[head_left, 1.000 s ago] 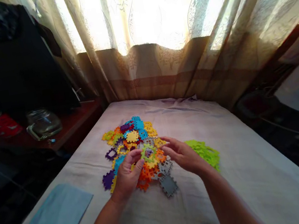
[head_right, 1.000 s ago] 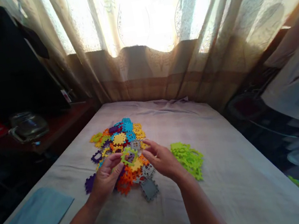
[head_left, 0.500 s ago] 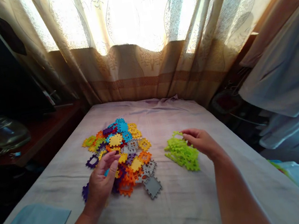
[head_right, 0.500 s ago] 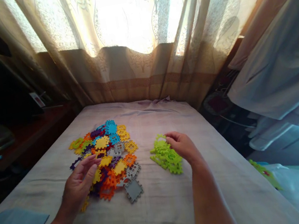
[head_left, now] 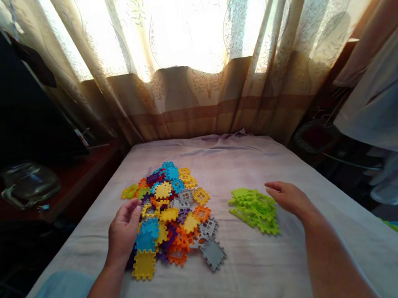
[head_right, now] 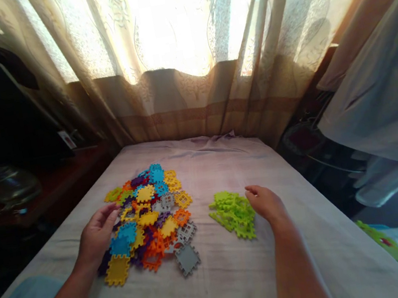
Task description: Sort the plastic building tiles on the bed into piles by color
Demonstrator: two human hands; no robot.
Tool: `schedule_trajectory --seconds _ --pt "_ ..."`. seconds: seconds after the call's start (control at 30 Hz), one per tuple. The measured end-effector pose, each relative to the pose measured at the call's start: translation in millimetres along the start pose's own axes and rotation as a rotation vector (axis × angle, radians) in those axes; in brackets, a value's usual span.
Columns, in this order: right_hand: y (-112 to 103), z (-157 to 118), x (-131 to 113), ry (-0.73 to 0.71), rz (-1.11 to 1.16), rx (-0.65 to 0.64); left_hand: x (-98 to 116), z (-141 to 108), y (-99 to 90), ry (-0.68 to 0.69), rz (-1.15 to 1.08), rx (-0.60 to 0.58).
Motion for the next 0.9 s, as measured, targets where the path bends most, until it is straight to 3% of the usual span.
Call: schedule_trajectory --seconds 0.13,0.33,0.63,0.9 --pt "1 0 -5 -0.021 0.002 0.027 -11 46 -1.1 -0.067 0.371 -0.093" --pt "3 -1 -11 -0.102 0.073 0.026 -10 89 3.0 -0.078 0.569 -0.153" --pt "0 -3 -17 -0.104 0.120 0.019 -22 107 10.5 -0.186 0.666 -0.223" --pt "1 -3 -17 -0.112 0.138 0.008 -8 106 13.9 -0.311 0.423 -0.255"
Point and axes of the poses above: each hand's wrist, its own z-axis towards the middle knuckle, its own y-axis out of the palm, x = y × z, the point moved 2 cm from there along z, towards the middle knuckle, and after that the axes turned 11 degrees about -z, right-handed, at the moved point
